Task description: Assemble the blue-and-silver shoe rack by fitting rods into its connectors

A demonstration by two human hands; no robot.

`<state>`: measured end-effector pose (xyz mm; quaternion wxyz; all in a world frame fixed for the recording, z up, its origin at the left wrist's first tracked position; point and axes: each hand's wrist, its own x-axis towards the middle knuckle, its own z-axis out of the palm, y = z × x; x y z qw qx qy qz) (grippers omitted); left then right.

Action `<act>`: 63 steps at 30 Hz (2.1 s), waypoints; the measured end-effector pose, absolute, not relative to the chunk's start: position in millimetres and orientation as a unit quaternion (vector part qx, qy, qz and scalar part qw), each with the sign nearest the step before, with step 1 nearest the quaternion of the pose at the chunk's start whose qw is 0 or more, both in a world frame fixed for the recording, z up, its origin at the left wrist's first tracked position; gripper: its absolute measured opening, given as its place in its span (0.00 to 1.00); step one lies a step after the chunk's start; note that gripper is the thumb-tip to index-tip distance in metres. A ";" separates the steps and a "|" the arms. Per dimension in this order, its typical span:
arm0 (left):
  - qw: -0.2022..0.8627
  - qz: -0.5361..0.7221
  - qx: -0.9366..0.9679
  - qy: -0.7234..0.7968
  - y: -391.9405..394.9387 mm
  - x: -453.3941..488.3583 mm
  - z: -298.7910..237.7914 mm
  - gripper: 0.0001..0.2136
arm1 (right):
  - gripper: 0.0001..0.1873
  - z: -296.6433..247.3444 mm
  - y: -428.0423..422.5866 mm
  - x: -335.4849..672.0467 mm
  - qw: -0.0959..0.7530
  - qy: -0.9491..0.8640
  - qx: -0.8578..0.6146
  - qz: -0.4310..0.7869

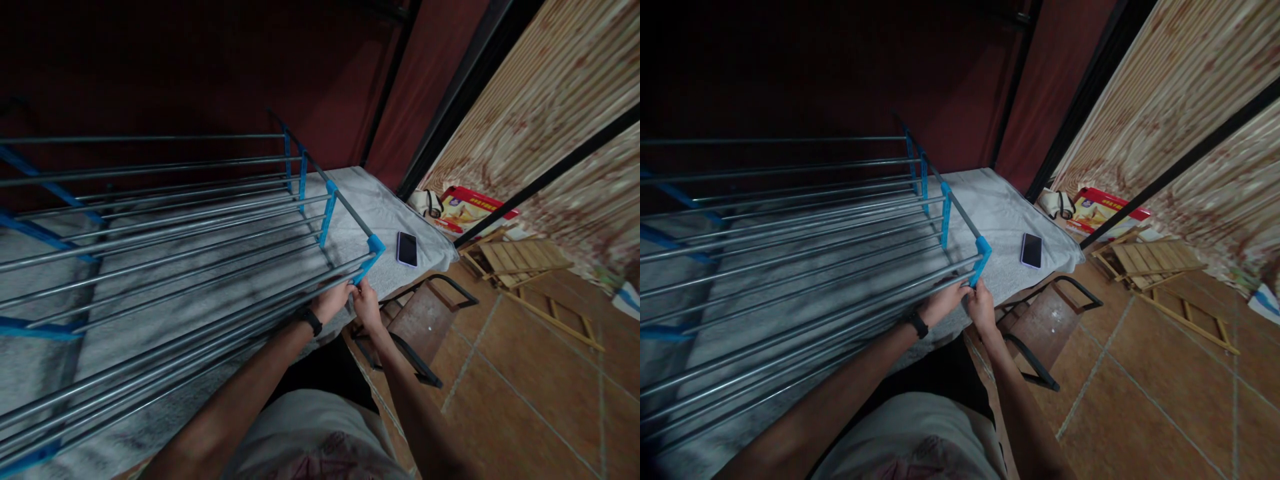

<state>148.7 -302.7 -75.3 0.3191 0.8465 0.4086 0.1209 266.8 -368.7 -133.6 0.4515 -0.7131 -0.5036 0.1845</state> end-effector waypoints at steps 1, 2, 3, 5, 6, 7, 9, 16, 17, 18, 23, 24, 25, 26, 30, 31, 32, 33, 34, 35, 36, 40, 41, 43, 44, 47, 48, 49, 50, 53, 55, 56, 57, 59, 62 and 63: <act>0.319 0.122 0.848 0.407 -302.7 148.7 -75.5 0.10 | 0.12 -133.4 -368.6 266.9 0.452 -0.503 -0.713 0.185; 0.317 0.123 0.849 0.404 -302.9 148.7 -75.2 0.10 | 0.12 -133.2 -368.5 267.0 0.452 -0.503 -0.713 0.186; 0.316 0.123 0.851 0.401 -303.2 148.6 -74.6 0.11 | 0.13 -133.0 -368.3 267.0 0.452 -0.502 -0.713 0.187; 0.317 0.122 0.853 0.396 -303.9 148.1 -72.7 0.12 | 0.14 -132.6 -368.0 267.1 0.454 -0.501 -0.712 0.189; 0.318 0.121 0.854 0.394 -304.3 147.7 -71.6 0.12 | 0.15 -132.3 -367.8 267.1 0.455 -0.501 -0.711 0.190; 0.319 0.121 0.854 0.393 -304.6 147.2 -70.3 0.12 | 0.15 -132.1 -367.7 267.1 0.456 -0.501 -0.710 0.191; 0.320 0.123 0.853 0.393 -305.4 146.2 -67.8 0.12 | 0.15 -131.9 -367.6 267.0 0.457 -0.499 -0.710 0.192; 0.321 0.124 0.842 0.414 -306.4 146.1 -63.9 0.11 | 0.15 -132.0 -368.5 267.0 0.457 -0.497 -0.712 0.196; 0.322 0.124 0.841 0.417 -306.1 146.6 -64.8 0.11 | 0.15 -132.1 -368.6 267.1 0.457 -0.496 -0.712 0.196; 0.322 0.124 0.840 0.419 -305.7 147.2 -66.0 0.11 | 0.15 -132.2 -368.7 267.1 0.457 -0.496 -0.712 0.197; 0.313 0.124 0.842 0.422 -304.5 148.8 -70.6 0.12 | 0.15 -132.2 -369.0 266.9 0.458 -0.497 -0.710 0.199; 0.310 0.125 0.844 0.420 -304.4 148.6 -70.4 0.12 | 0.15 -132.1 -369.1 266.9 0.457 -0.497 -0.710 0.199; 0.306 0.126 0.847 0.417 -304.3 148.1 -69.7 0.12 | 0.14 -132.1 -369.2 266.9 0.457 -0.496 -0.711 0.198; 0.303 0.127 0.850 0.412 -304.2 147.6 -68.7 0.12 | 0.14 -132.2 -369.2 267.0 0.456 -0.496 -0.712 0.197; 0.284 0.135 0.866 0.388 -305.8 144.8 -64.3 0.12 | 0.15 -132.3 -369.2 267.6 0.455 -0.497 -0.714 0.191; 0.277 0.137 0.871 0.382 -307.8 143.8 -63.3 0.12 | 0.15 -132.1 -369.3 267.7 0.456 -0.498 -0.712 0.191; 0.270 0.137 0.875 0.377 -310.9 142.7 -62.3 0.13 | 0.15 -131.7 -369.7 267.9 0.457 -0.501 -0.709 0.193; 0.262 0.135 0.879 0.374 -314.8 141.4 -61.3 0.13 | 0.16 -131.5 -370.4 268.2 0.459 -0.503 -0.705 0.198; 0.254 0.130 0.882 0.374 -319.4 139.8 -60.2 0.13 | 0.17 -131.4 -371.2 268.9 0.461 -0.506 -0.700 0.205; 0.247 0.125 0.884 0.378 -324.1 137.8 -59.3 0.13 | 0.17 -131.9 -372.2 270.3 0.462 -0.509 -0.695 0.211; 0.237 0.122 0.885 0.382 -328.5 135.3 -58.5 0.13 | 0.19 -133.1 -372.9 272.3 0.464 -0.510 -0.691 0.216; 0.145 0.154 0.896 0.391 -338.6 110.9 -58.6 0.17 | 0.21 -145.9 -372.3 286.3 0.449 -0.522 -0.695 0.207; 0.117 0.163 0.898 0.391 -341.2 99.2 -59.3 0.18 | 0.22 -149.9 -371.9 289.9 0.445 -0.523 -0.697 0.207; 0.081 0.169 0.901 0.391 -350.8 68.6 -61.4 0.19 | 0.24 -156.1 -372.4 295.5 0.437 -0.524 -0.703 0.200; 0.071 0.171 0.903 0.388 -358.4 50.3 -63.3 0.19 | 0.24 -158.1 -373.2 297.2 0.430 -0.523 -0.709 0.196; 0.054 0.175 0.911 0.369 -390.8 -11.1 -75.0 0.21 | 0.25 -160.5 -376.4 298.4 0.403 -0.523 -0.725 0.196; 0.055 0.175 0.912 0.366 -403.4 -32.6 -81.0 0.21 | 0.25 -160.8 -377.9 297.8 0.401 -0.521 -0.725 0.203; 0.058 0.179 0.906 0.378 -416.2 -54.2 -87.9 0.19 | 0.25 -161.2 -380.0 296.8 0.405 -0.516 -0.724 0.212; 0.062 0.180 0.892 0.409 -428.9 -75.6 -95.0 0.18 | 0.26 -161.8 -383.3 295.4 0.416 -0.505 -0.724 0.217; 0.064 0.203 0.797 0.565 -462.9 -137.2 -114.4 0.15 | 0.28 -165.2 -403.4 287.8 0.458 -0.457 -0.739 0.189; 0.074 0.245 0.696 0.671 -480.0 -174.4 -123.7 0.12 | 0.27 -168.0 -423.5 276.4 0.451 -0.461 -0.746 0.164; 0.076 0.275 0.638 0.715 -486.3 -191.3 -127.3 0.11 | 0.24 -169.3 -433.5 267.4 0.434 -0.489 -0.739 0.162; 0.074 0.304 0.580 0.752 -491.1 -206.8 -130.4 0.10 | 0.22 -170.2 -442.0 256.0 0.410 -0.535 -0.719 0.169; 0.057 0.355 0.480 0.801 -495.6 -233.0 -136.0 0.08 | 0.18 -171.1 -451.3 225.7 0.363 -0.651 -0.640 0.185; 0.034 0.405 0.420 0.812 -490.9 -259.3 -143.7 0.11 | 0.17 -170.2 -442.2 169.9 0.322 -0.786 -0.501 0.164; 0.038 0.416 0.419 0.806 -487.0 -264.9 -146.0 0.13 | 0.17 -169.7 -434.7 152.0 0.305 -0.813 -0.475 0.144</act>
